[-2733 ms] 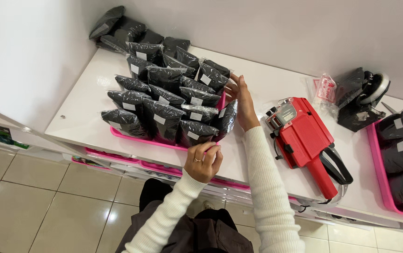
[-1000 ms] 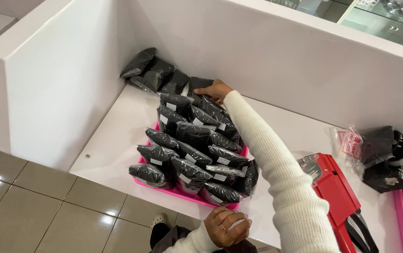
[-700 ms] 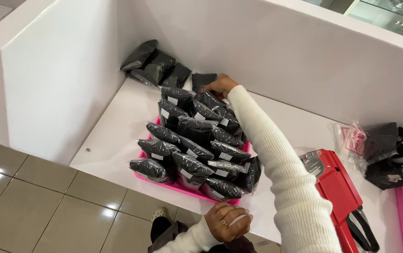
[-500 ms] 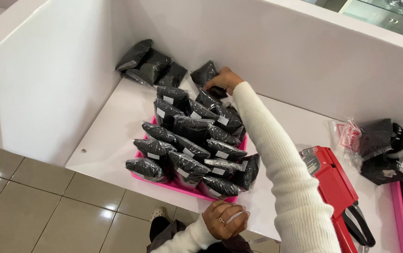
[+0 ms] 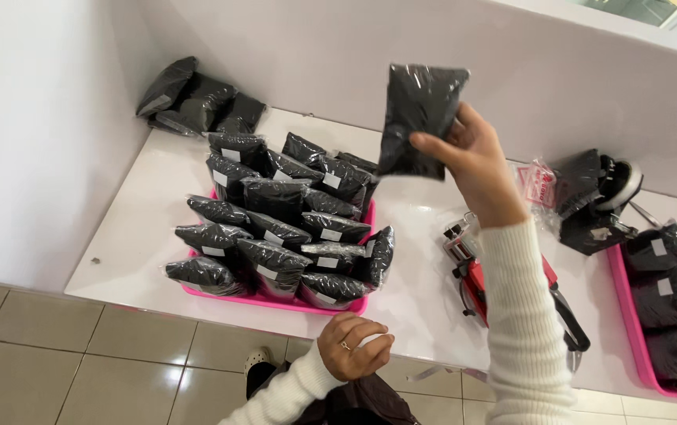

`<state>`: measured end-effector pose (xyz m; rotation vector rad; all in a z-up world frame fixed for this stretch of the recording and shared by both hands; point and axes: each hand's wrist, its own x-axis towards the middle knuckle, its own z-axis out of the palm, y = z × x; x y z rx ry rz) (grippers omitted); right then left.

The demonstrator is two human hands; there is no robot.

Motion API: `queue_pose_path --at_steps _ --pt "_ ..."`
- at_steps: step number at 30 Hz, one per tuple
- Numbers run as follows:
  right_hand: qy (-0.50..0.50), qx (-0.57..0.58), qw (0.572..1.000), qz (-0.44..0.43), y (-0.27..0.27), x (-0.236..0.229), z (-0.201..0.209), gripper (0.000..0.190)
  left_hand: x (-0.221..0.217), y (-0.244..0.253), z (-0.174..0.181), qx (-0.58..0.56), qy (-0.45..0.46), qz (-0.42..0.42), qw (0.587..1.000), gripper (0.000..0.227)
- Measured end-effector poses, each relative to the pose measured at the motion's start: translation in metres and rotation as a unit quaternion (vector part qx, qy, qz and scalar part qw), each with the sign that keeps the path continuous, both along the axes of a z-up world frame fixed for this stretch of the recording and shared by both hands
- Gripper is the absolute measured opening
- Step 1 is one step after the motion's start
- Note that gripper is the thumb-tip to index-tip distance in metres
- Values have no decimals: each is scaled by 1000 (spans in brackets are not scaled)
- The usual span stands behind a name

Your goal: The person uses a handheld red heat sealer to seal the open ends of black plastic packages containing dark items. They pick up each package from a pink tray, seal it, and place it back into the tray, repeating this process for multiple packages.

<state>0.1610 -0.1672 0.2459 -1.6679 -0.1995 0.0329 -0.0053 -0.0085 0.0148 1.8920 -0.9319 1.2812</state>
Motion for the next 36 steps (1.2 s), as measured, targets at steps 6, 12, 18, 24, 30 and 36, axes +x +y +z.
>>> queue_pose_path --at_steps 6,12,18,24,30,36 --pt "-3 76 996 -47 -54 -97 -52 72 -16 -26 20 -68 206 -211 953 36" --pt "16 90 989 -114 -71 -163 -104 60 -25 -59 12 -251 521 -398 712 87" --pt "49 3 984 -172 -64 -190 -150 60 -4 -81 -19 -368 605 -412 574 54" --pt "-36 -317 916 -242 -121 -212 -136 82 5 -76 -16 -451 585 -379 557 44" --pt "64 -681 694 -225 -226 -209 -230 90 3 -75 -20 -464 592 -368 548 45" --pt "-13 -753 605 -259 -244 -187 -279 77 1 -73 -16 -482 588 -381 526 48"
